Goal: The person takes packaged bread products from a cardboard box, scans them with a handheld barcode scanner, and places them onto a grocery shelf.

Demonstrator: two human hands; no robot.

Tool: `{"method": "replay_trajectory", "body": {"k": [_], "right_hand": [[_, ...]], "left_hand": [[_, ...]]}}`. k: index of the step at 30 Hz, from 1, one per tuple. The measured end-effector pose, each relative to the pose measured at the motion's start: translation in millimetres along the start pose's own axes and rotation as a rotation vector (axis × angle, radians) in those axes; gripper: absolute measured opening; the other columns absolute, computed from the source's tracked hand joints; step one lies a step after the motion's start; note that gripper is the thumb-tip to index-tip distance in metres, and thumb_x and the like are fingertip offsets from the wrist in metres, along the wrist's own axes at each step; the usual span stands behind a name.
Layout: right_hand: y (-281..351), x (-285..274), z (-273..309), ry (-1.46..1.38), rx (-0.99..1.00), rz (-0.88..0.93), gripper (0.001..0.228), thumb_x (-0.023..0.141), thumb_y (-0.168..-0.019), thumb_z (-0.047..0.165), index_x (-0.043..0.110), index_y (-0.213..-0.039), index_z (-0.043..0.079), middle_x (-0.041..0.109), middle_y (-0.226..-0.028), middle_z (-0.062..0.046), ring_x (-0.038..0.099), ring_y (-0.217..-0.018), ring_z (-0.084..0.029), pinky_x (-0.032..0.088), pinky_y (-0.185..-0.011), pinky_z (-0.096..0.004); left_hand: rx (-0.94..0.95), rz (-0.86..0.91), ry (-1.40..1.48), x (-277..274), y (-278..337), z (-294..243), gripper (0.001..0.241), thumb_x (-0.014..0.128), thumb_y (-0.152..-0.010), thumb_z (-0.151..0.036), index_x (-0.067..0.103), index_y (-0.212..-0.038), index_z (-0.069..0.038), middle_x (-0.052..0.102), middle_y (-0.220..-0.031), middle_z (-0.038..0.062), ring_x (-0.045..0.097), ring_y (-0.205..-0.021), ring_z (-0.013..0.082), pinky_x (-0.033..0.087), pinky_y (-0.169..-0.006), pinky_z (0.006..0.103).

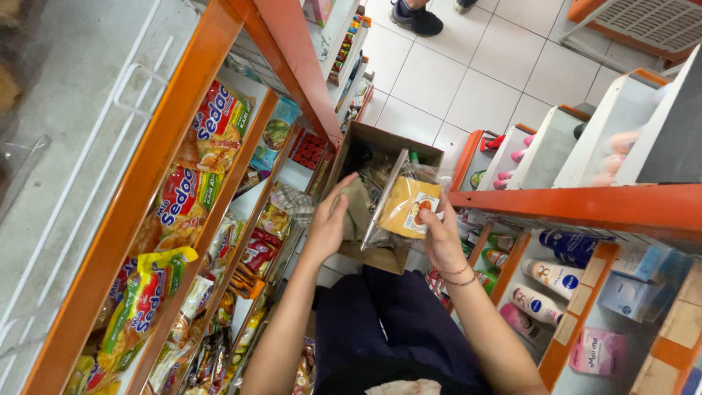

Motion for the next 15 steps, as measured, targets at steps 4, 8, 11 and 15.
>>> {"method": "replay_trajectory", "body": {"k": [4,8,11,15], "right_hand": [[-4.1,-20.2,-5.3,-0.055,-0.004,-0.031,0.062,0.066,-0.096,0.013,0.042,-0.153,0.006,0.06,-0.126,-0.006,0.06,-0.11,-0.015,0.051,-0.1,-0.034],[-8.9,-32.3,0.2,-0.044,-0.064,-0.024,0.054,0.068,-0.104,0.012,0.044,-0.15,-0.002,0.059,-0.128,-0.007,0.057,-0.113,-0.016,0.049,-0.103,-0.034],[-10.1,-32.0,14.5,-0.022,-0.056,-0.051,0.057,0.065,-0.097,0.015,0.043,-0.148,0.003,0.062,-0.132,-0.007,0.061,-0.12,-0.016,0.05,-0.105,-0.034],[-8.8,-34.1,20.9,-0.066,-0.025,-0.051,0.059,0.066,-0.098,0.019,0.042,-0.148,0.002,0.061,-0.135,-0.008,0.061,-0.123,-0.019,0.05,-0.108,-0.037]], "left_hand": [[-0.22,0.091,0.379,14.7,-21.0,41.2,0.039,0.052,-0.099,-0.014,0.069,-0.132,-0.003,0.067,-0.139,0.015,0.061,-0.131,0.0259,0.043,-0.111,0.036],[-0.46,0.097,0.715,21.5,-17.8,66.2,0.039,0.059,-0.094,-0.012,0.067,-0.131,-0.002,0.069,-0.132,0.016,0.068,-0.117,0.0255,0.058,-0.096,0.0378],[-0.366,-0.031,0.401,18.3,-19.5,68.2,0.039,0.071,-0.091,-0.005,0.071,-0.129,0.002,0.074,-0.125,0.021,0.07,-0.109,0.0266,0.059,-0.091,0.0348],[-0.271,-0.214,0.298,9.8,-19.2,47.9,0.044,0.073,-0.084,0.007,0.07,-0.127,0.003,0.073,-0.127,0.018,0.072,-0.109,0.0208,0.064,-0.09,0.0309]]}}
Point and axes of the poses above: each hand's wrist, its own y-axis away from the middle knuckle, its own x-axis out of the palm, z = x × y, the point moved 7 cm from there along -y, towards the middle knuckle
